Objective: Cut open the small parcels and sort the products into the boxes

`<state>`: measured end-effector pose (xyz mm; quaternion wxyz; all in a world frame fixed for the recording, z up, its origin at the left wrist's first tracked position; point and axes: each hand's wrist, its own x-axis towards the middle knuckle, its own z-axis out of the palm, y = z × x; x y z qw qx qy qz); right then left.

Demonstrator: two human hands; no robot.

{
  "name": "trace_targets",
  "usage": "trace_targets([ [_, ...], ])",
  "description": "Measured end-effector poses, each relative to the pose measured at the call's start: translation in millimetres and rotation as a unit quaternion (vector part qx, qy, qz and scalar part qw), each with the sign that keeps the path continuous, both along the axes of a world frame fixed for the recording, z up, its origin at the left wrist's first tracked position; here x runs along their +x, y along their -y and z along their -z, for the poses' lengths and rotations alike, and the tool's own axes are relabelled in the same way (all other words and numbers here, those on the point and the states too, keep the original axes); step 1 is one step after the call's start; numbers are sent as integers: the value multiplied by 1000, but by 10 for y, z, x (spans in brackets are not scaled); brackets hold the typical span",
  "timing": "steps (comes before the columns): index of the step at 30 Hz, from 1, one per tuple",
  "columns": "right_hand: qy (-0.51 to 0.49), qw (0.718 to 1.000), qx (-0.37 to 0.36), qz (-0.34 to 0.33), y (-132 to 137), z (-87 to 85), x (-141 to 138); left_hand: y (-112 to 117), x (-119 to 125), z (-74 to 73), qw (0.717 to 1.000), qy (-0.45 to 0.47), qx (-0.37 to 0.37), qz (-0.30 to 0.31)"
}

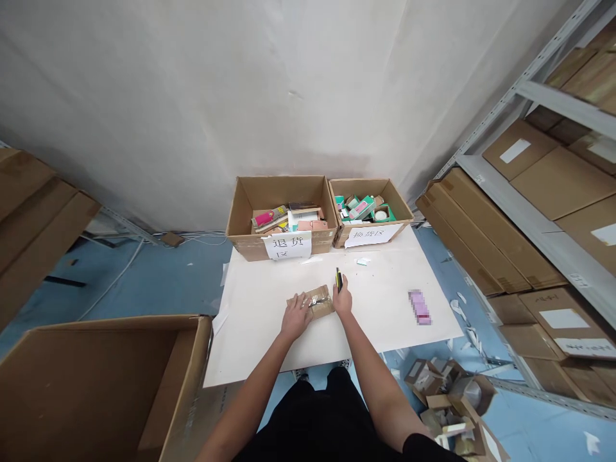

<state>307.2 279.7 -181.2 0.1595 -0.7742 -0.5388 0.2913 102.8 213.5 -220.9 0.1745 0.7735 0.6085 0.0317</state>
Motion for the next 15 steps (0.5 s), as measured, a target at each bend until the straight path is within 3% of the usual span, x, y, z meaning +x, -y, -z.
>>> trace_targets([
  [4,6,996,-6,-94,431,-62,191,-2,-76,201,1000,17,5,1],
  [7,52,984,-33,-166,606,-113,231,35,-68,290,999,27,22,-6],
  [15,208,936,-161,-235,553,-323,-7,22,-34,286,999,33,7,-17],
])
